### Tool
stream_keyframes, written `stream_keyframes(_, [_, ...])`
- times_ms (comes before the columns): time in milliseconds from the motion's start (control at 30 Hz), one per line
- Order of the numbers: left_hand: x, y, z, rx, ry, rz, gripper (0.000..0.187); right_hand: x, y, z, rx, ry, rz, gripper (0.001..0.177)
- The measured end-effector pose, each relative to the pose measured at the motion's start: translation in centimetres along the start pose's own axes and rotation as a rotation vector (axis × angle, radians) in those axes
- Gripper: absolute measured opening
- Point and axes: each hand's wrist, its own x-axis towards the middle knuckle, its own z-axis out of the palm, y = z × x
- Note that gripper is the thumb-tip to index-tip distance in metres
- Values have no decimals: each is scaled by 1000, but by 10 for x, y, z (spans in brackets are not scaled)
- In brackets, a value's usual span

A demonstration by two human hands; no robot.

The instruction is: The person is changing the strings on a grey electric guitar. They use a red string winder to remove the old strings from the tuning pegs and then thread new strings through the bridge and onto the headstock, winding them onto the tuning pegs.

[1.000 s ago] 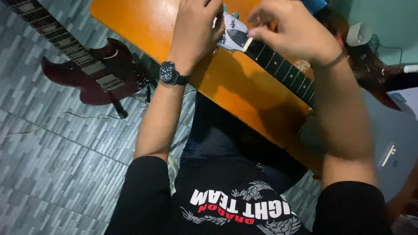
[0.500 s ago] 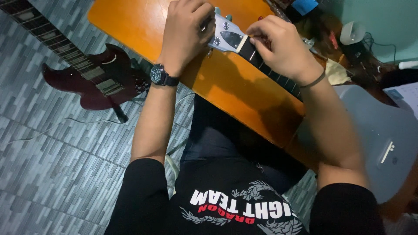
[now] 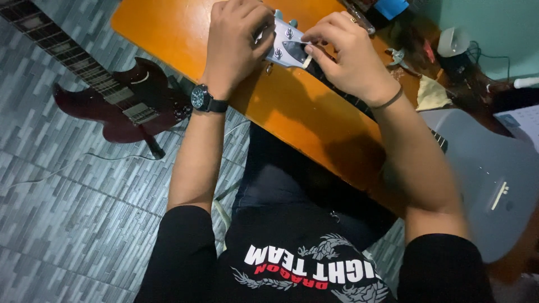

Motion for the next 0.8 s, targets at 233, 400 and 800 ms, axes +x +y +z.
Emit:
stream_keyframes(233, [0, 5, 4, -29, 29, -61, 8, 7, -4, 10, -148, 38, -48, 18])
stream_keyframes(400, [2, 8, -2, -54, 17, -57, 12, 18, -5, 24, -248, 121, -129, 7])
stream_keyframes(800, [7, -13, -15, -364, -175, -189, 8, 23, 3, 39, -215, 156, -189, 19])
